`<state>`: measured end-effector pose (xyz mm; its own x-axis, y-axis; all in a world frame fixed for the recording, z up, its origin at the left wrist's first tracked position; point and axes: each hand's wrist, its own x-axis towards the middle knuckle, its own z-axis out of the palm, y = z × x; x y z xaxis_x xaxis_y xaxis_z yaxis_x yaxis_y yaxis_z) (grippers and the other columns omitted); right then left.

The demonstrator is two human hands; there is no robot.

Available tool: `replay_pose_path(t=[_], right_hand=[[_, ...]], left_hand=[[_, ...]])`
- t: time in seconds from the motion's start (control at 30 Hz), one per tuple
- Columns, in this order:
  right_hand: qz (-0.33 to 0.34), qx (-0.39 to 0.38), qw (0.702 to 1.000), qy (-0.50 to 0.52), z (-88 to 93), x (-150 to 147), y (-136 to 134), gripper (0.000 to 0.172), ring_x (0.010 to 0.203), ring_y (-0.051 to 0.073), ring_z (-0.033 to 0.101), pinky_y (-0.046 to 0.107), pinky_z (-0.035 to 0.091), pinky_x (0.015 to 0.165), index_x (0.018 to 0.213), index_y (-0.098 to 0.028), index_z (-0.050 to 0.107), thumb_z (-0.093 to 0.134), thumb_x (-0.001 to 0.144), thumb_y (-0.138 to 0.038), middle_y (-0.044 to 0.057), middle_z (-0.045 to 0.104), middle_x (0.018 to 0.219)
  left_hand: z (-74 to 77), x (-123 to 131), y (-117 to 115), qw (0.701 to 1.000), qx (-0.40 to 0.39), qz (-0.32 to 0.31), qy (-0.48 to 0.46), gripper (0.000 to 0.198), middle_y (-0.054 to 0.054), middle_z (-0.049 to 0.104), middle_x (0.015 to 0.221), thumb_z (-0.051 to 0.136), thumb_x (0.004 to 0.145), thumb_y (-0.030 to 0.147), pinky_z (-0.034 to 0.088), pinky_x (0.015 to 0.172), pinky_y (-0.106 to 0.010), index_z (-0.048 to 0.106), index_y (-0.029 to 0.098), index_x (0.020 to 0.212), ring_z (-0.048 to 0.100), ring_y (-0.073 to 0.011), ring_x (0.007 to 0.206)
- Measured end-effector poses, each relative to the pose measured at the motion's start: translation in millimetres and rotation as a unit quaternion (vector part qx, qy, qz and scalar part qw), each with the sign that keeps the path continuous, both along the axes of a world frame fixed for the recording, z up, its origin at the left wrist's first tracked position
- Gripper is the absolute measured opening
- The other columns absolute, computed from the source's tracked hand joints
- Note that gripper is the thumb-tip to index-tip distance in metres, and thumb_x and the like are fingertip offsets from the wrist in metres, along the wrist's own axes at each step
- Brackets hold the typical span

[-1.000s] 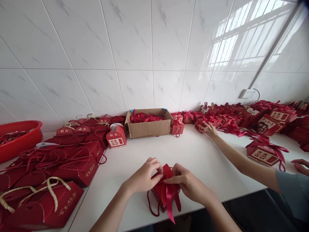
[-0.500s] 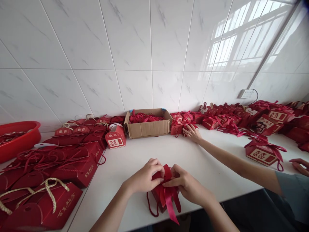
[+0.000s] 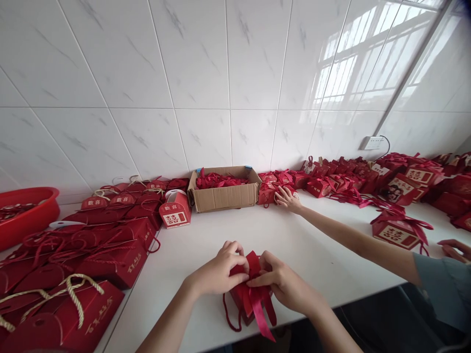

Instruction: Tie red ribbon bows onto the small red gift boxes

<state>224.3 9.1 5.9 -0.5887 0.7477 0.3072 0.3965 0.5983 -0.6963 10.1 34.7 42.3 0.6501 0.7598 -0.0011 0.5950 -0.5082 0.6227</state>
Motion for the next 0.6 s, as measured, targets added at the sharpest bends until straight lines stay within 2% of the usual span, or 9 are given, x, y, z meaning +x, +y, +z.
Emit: replay_pose_path(t=[0.07,0.17,0.37,0.47,0.6], right_hand=[[0.006,-0.003,1.0,0.006,-0.6,0.6,-0.1,0.046,0.078,0.015,0.051,0.026,0.047,0.066,0.105,-0.035,0.071,0.039,0.091,-0.006,0.004,0.044,0.085],[0.017,-0.009,1.0,0.013,-1.7,1.2,0.3,0.045,0.078,0.014,0.05,0.026,0.047,0.066,0.103,-0.034,0.072,0.04,0.09,-0.005,0.003,0.042,0.085],[0.024,-0.026,0.999,0.012,-3.3,-0.3,2.7,0.042,0.08,0.015,0.05,0.028,0.048,0.068,0.104,-0.036,0.072,0.043,0.091,-0.008,0.003,0.043,0.088],[0.021,-0.024,0.999,0.007,-3.2,-1.2,3.0,0.038,0.079,0.015,0.05,0.028,0.048,0.066,0.103,-0.035,0.072,0.046,0.091,-0.01,0.004,0.043,0.086],[0.022,-0.002,1.0,-0.005,-3.1,-1.6,1.8,0.038,0.073,0.015,0.049,0.028,0.046,0.062,0.103,-0.035,0.072,0.047,0.09,-0.011,0.003,0.043,0.085]], left_hand=[[2.2,-2.3,-2.0,0.999,-0.029,-0.023,0.006,0.005,-0.005,0.047,0.111,0.06,0.077,0.02,0.047,0.088,-0.035,0.061,0.024,0.081,0.046,-0.0239,0.113],[5.1,-6.2,-3.3,0.997,-0.055,-0.053,0.01,0.013,-0.006,0.045,0.119,0.062,0.073,0.016,0.045,0.093,-0.036,0.062,0.024,0.083,0.042,-0.0257,0.12],[3.8,-4.0,0.7,0.995,-0.098,-0.012,-0.016,0.02,-0.003,0.047,0.122,0.048,0.072,0.007,0.039,0.1,-0.034,0.06,0.023,0.077,0.04,-0.0214,0.123],[3.1,-1.7,1.6,0.996,-0.082,-0.005,-0.025,0.021,-0.003,0.048,0.122,0.044,0.07,0.005,0.037,0.102,-0.036,0.056,0.022,0.071,0.035,-0.0219,0.127],[2.6,-1.9,1.4,1.0,-0.012,0.018,0.003,0.015,-0.004,0.05,0.12,0.047,0.067,0.007,0.032,0.103,-0.044,0.053,0.021,0.069,0.032,-0.0259,0.128]])
